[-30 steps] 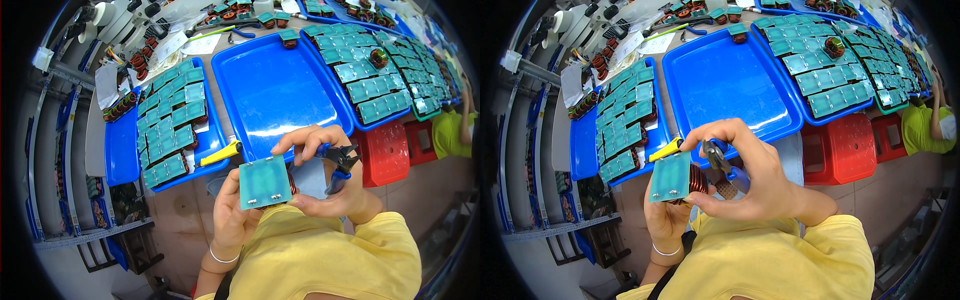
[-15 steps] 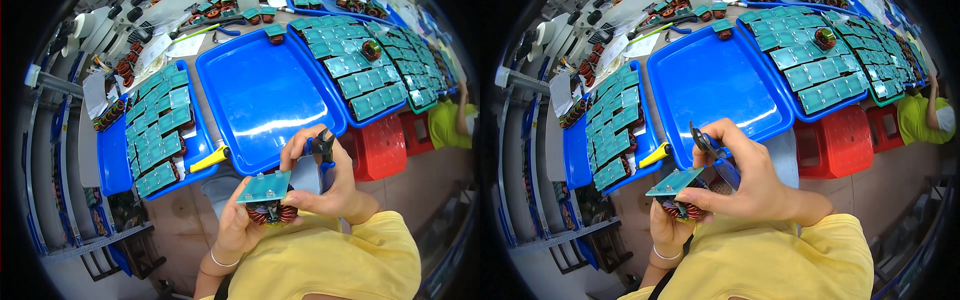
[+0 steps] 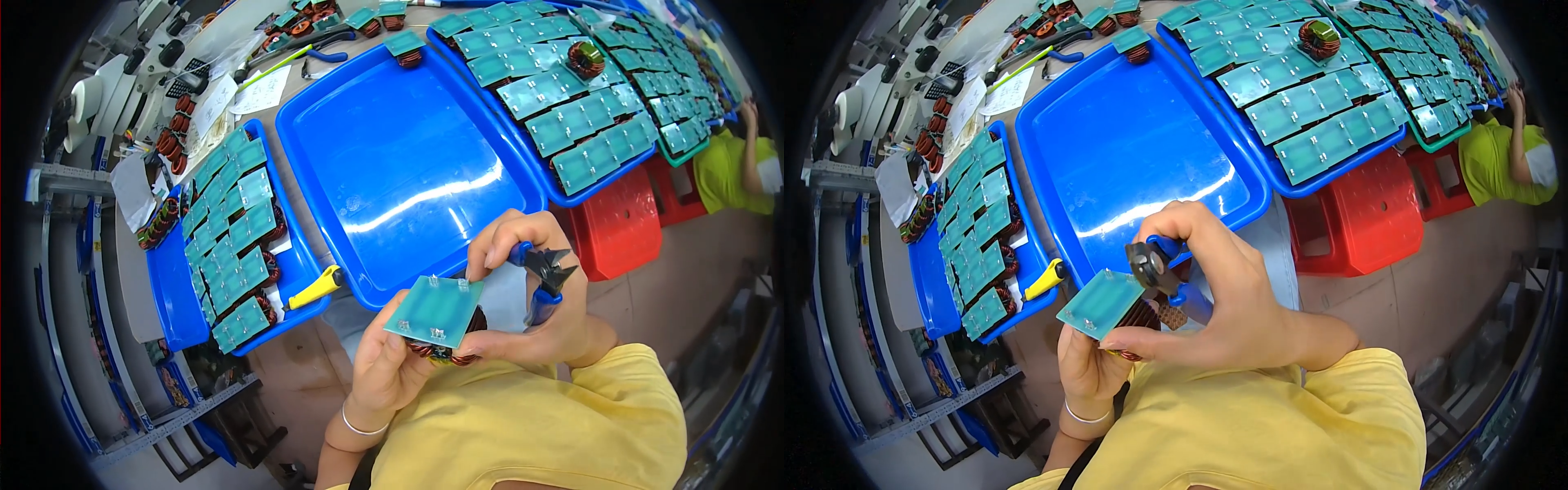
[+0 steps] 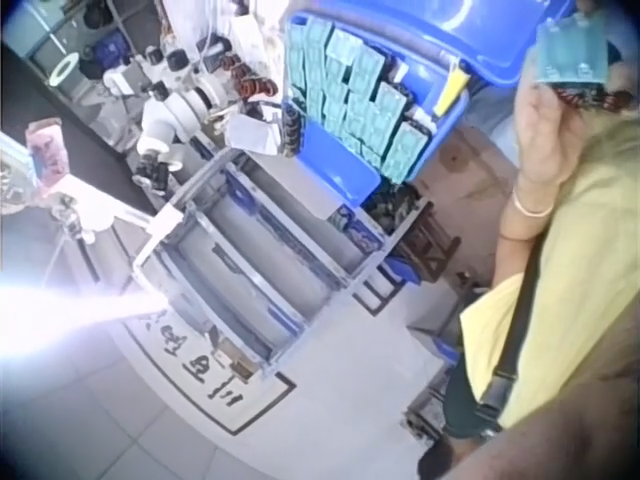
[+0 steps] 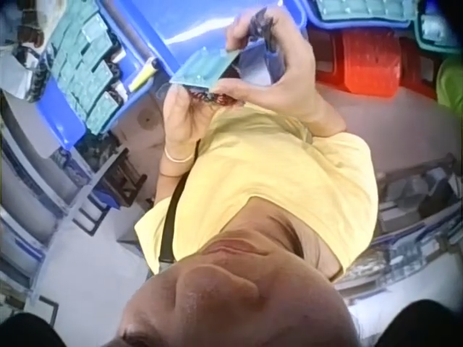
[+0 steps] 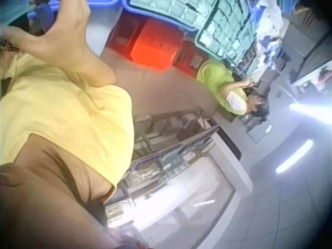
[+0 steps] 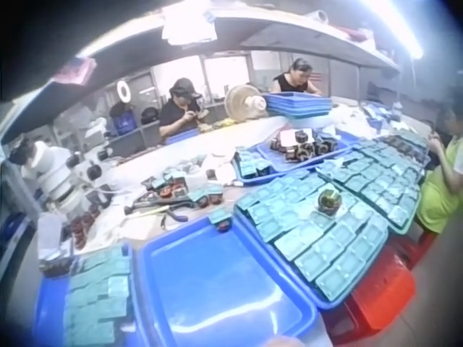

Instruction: Trimming the leads of transformers on circuit boards and organizing them into trays.

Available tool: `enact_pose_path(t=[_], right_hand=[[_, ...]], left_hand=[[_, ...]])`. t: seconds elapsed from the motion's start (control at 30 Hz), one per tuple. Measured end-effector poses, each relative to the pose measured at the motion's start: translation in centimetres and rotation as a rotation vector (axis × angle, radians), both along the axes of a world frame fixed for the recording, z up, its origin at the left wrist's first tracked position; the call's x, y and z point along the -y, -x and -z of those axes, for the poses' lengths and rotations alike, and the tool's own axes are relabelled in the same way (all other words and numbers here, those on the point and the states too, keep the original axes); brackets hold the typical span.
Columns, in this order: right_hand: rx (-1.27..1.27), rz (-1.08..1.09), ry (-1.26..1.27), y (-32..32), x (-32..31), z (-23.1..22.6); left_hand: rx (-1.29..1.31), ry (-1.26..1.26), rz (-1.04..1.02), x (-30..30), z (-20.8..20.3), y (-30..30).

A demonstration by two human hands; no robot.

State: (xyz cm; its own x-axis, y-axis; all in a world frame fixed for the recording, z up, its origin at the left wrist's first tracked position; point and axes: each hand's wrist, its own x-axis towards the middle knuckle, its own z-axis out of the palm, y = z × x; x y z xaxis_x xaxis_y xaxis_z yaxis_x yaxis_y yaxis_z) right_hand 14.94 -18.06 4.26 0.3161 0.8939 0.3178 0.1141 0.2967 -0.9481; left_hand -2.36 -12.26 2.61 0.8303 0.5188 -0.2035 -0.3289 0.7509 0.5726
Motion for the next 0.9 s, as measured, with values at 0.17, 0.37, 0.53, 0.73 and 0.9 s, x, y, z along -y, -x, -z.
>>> enact_pose_path(t=[0.17,0.37,0.53,0.73,0.9], right_hand=[[0.041,0.054,-0.067,-0.5,0.1,0.5],[0.012,0.048,-0.160,-0.7,0.1,0.3],[-0.037,-0.012,-0.213,-0.8,0.2,0.0],[-0.230,-0.284,0.085,-1.8,0.0,-0.6],[-0.328,-0.202,-0.002,-1.1,0.3,0.2]], left_hand=[[0.046,0.011,-0.025,0.0,0.1,-0.8],[-0.002,-0.084,-0.029,-0.2,0.4,-0.8],[-0.013,-0.259,0.001,-0.1,1.0,-0.4],[0.313,0.140,0.059,0.0,1.1,-1.0],[0.223,0.108,0.149,-0.2,0.3,-1.3]])
